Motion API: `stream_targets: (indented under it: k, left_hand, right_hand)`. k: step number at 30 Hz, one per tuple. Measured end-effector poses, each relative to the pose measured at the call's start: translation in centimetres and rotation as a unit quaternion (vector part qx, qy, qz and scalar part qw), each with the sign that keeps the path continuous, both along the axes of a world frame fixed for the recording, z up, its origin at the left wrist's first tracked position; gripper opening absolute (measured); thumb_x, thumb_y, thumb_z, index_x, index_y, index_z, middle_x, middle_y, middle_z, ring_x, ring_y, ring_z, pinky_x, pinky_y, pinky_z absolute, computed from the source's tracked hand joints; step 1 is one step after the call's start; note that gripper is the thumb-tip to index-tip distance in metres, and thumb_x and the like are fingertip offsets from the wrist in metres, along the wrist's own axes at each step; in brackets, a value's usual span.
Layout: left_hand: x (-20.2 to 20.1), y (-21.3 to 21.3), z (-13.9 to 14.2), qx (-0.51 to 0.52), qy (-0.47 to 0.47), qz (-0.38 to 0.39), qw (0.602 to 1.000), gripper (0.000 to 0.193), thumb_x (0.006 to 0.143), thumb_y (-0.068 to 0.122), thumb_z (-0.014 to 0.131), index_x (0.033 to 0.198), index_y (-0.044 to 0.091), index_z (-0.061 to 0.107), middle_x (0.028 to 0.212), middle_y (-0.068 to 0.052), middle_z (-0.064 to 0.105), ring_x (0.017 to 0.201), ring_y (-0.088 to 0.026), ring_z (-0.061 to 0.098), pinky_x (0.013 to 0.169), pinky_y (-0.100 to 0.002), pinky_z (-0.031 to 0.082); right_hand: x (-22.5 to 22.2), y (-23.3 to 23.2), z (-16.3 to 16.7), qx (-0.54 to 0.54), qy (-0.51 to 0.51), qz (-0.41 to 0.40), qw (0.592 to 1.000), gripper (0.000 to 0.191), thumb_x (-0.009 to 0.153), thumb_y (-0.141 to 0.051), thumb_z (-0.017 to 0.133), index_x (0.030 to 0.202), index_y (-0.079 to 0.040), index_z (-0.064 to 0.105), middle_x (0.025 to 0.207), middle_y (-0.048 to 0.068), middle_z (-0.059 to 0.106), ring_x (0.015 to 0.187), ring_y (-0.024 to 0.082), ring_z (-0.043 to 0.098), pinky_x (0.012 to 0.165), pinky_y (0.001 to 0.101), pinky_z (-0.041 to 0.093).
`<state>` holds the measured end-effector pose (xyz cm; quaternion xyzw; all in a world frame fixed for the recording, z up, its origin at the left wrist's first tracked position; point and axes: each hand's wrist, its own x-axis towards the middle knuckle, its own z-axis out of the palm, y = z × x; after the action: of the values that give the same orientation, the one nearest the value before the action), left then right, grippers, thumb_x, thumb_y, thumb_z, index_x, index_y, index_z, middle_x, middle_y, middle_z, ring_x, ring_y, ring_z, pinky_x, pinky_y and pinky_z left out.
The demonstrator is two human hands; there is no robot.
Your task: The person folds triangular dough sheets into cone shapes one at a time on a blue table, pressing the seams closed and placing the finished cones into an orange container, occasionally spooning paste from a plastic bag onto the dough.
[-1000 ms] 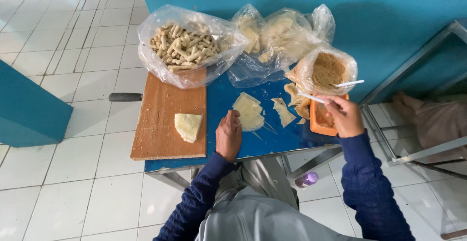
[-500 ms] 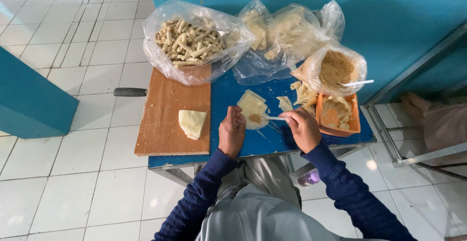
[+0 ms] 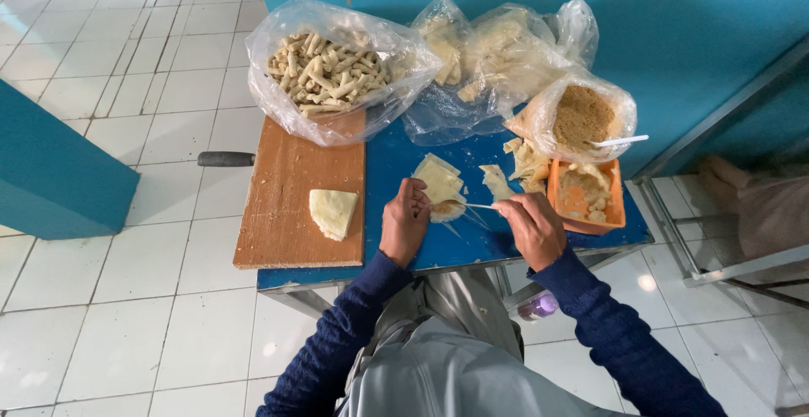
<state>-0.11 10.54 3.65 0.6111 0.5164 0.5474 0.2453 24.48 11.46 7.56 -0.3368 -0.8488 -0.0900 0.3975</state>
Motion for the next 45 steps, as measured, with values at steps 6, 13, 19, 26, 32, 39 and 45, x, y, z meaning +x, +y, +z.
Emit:
stream_targets:
  k: [6, 13, 19, 26, 32, 39, 45]
  left_hand:
    - [-0.5, -0.4, 0.0, 0.031, -0.005, -0.052, 0.998, 0.039, 0.082, -0.011, 0.072, 0.115, 0.0, 0.054, 0.087, -0.01, 0.068, 0.079, -0.016, 0.074, 0.07, -0.027, 0.059]
    - [-1.0, -1.1, 0.8, 0.039, 0.133, -0.057, 0.989, 0.049, 0.073, -0.005, 0.076, 0.118, 0.003, 0.057, 0.101, -0.016, 0.066, 0.099, -0.035, 0.064, 0.084, -0.042, 0.053]
    - [-0.7, -0.8, 0.4, 0.083, 0.141, -0.041, 0.986, 0.034, 0.085, -0.005, 0.066, 0.117, 0.002, 0.057, 0.108, -0.018, 0.067, 0.101, -0.039, 0.062, 0.085, -0.045, 0.051]
    - [-0.6, 0.0, -0.5, 0.024, 0.109, -0.029, 0.993, 0.03, 0.085, -0.003, 0.067, 0.113, 0.003, 0.058, 0.097, -0.016, 0.066, 0.091, -0.034, 0.068, 0.08, -0.042, 0.055]
    - [-0.9, -1.0, -0.1, 0.073, 0.148, -0.039, 0.985, 0.04, 0.081, -0.001, 0.073, 0.116, 0.001, 0.055, 0.106, -0.019, 0.063, 0.101, -0.038, 0.062, 0.084, -0.044, 0.051]
    - [-0.7, -1.5, -0.1, 0.034, 0.136, -0.061, 0.988, 0.044, 0.081, 0.001, 0.075, 0.12, 0.0, 0.054, 0.113, -0.016, 0.06, 0.102, -0.035, 0.063, 0.086, -0.041, 0.054]
    - [-0.8, -1.4, -0.2, 0.048, 0.158, -0.062, 0.984, 0.044, 0.079, 0.002, 0.077, 0.117, -0.001, 0.055, 0.114, -0.016, 0.059, 0.106, -0.037, 0.059, 0.087, -0.044, 0.052]
  right_hand:
    - [4.2, 0.0, 1.6, -0.009, 0.079, -0.113, 0.99, 0.016, 0.098, -0.002, 0.07, 0.113, -0.008, 0.071, 0.104, 0.009, 0.065, 0.096, 0.028, 0.064, 0.083, 0.0412, 0.053]
    - [10.3, 5.7, 3.9, 0.06, 0.005, -0.323, 0.945, 0.011, 0.108, -0.007, 0.07, 0.117, -0.01, 0.068, 0.109, 0.009, 0.065, 0.101, 0.029, 0.061, 0.091, 0.0424, 0.051]
    - [4.8, 4.4, 2.5, 0.072, 0.003, -0.238, 0.969, 0.028, 0.096, -0.008, 0.073, 0.123, -0.016, 0.074, 0.124, 0.008, 0.065, 0.109, 0.028, 0.059, 0.096, 0.0427, 0.048]
    - [-3.4, -1.0, -1.2, -0.106, 0.02, -0.062, 0.992, 0.025, 0.088, -0.002, 0.069, 0.109, -0.014, 0.077, 0.097, 0.004, 0.062, 0.096, 0.028, 0.06, 0.084, 0.0423, 0.045]
    - [-4.6, -0.1, -2.5, -0.106, 0.024, -0.066, 0.992, 0.014, 0.088, -0.012, 0.074, 0.102, -0.013, 0.076, 0.095, 0.004, 0.064, 0.093, 0.029, 0.061, 0.081, 0.0436, 0.047]
    - [-5.1, -0.1, -2.3, -0.2, 0.076, -0.03, 0.976, 0.018, 0.092, -0.005, 0.067, 0.108, -0.011, 0.074, 0.107, 0.007, 0.075, 0.096, 0.029, 0.069, 0.082, 0.0393, 0.053]
    - [-5.9, 0.0, -2.1, -0.212, 0.069, 0.002, 0.975, 0.032, 0.091, -0.001, 0.065, 0.122, -0.007, 0.07, 0.11, 0.008, 0.075, 0.098, 0.03, 0.069, 0.085, 0.0418, 0.051]
